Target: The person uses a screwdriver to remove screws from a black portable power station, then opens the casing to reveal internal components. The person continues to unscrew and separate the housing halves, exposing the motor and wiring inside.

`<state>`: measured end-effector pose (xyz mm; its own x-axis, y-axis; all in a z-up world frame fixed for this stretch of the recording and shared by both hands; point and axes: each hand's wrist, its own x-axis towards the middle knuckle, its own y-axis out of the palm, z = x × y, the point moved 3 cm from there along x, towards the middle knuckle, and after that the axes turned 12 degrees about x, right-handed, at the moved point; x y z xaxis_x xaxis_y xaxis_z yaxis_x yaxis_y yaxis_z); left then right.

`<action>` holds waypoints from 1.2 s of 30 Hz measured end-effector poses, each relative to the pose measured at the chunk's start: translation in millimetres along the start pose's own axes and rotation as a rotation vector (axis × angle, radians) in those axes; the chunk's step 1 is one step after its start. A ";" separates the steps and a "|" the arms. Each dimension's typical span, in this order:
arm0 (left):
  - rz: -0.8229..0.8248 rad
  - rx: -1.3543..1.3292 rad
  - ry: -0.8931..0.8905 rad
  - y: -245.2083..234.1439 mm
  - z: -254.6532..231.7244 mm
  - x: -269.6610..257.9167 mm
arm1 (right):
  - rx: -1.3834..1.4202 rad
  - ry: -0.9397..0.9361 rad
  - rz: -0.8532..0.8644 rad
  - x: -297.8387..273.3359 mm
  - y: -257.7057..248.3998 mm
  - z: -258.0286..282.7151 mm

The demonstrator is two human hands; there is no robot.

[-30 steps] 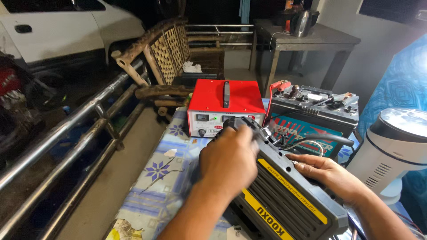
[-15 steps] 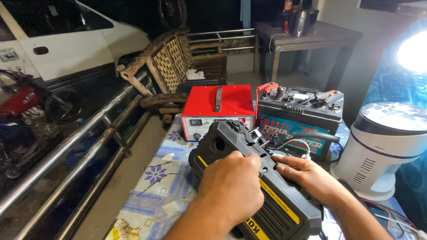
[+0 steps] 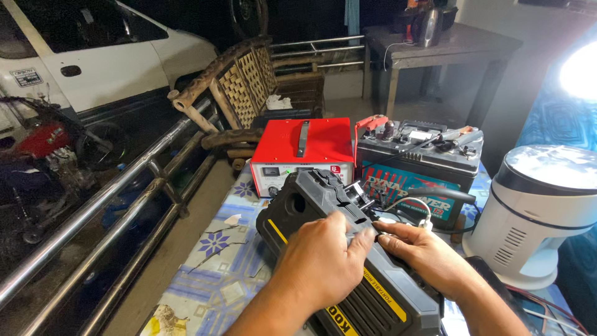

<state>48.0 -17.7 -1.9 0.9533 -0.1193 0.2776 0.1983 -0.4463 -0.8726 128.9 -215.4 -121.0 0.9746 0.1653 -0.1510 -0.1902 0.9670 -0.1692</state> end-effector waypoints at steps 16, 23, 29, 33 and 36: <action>0.206 0.236 0.268 -8.9 -3.4 8.1 | -0.107 -0.028 0.015 -2.1 2.4 6.4; 0.221 0.266 0.273 -12.8 -7.1 10.4 | -0.217 -0.389 0.091 -13.8 5.4 47.9; 0.242 0.267 0.280 -12.2 -7.9 9.1 | -0.293 -0.699 0.265 -27.6 32.7 73.4; 0.226 0.247 0.291 -14.7 -5.7 9.0 | -0.253 -0.839 0.190 -30.6 39.9 68.8; 0.138 0.216 0.293 -13.4 -4.3 6.4 | -0.340 -0.921 0.174 -26.3 36.7 59.3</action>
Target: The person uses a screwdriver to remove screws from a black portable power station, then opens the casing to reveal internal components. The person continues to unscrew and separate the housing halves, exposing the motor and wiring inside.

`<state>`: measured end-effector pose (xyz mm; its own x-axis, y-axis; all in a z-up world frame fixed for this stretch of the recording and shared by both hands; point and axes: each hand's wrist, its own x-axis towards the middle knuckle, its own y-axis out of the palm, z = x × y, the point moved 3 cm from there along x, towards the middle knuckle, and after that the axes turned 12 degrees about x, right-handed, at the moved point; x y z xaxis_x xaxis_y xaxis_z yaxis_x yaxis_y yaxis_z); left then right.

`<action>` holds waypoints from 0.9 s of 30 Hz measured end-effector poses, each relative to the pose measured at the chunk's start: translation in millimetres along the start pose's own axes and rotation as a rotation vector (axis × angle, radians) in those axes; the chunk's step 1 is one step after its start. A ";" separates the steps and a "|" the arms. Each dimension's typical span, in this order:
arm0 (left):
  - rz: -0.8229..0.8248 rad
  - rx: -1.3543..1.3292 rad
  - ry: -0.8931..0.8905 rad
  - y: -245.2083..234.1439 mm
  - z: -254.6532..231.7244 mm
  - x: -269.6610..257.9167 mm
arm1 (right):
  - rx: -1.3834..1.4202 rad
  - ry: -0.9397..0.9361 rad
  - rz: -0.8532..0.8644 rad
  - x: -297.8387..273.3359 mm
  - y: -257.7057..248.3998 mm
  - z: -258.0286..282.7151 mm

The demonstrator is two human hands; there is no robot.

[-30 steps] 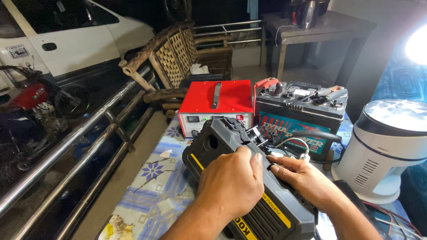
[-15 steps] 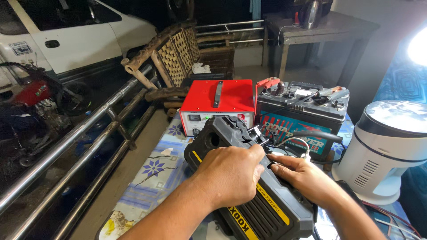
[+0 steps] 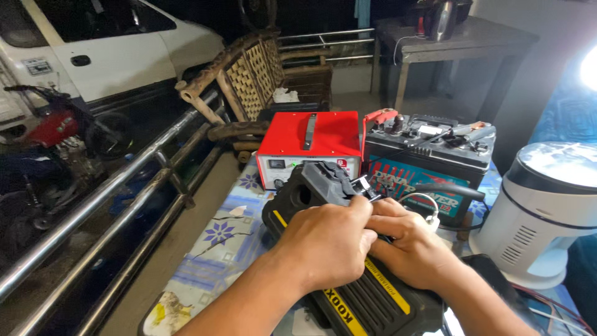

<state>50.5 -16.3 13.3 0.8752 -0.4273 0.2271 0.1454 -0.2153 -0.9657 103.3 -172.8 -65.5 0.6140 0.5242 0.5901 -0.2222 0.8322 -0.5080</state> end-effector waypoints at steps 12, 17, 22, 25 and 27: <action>0.056 0.042 -0.220 5.8 -4.6 -7.6 | -0.023 0.060 -0.067 -1.0 1.4 0.8; 0.032 0.152 -0.056 5.0 -3.4 -5.4 | 0.102 -0.088 -0.018 0.2 1.4 7.8; -0.020 0.105 -0.083 0.8 -2.2 -10.2 | -0.002 -0.077 -0.045 -0.6 -0.2 7.3; 0.018 0.005 -0.253 2.3 -0.5 -14.0 | -0.060 -0.059 -0.067 -2.0 -1.2 3.7; 0.017 0.024 -0.334 4.9 -5.0 -17.5 | -0.061 -0.038 -0.077 -4.4 -0.8 2.2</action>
<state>33.5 -14.2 5.3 0.9799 -0.1187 0.1606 0.1366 -0.1881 -0.9726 99.2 -175.3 -66.3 0.5984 0.4665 0.6514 -0.1281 0.8583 -0.4969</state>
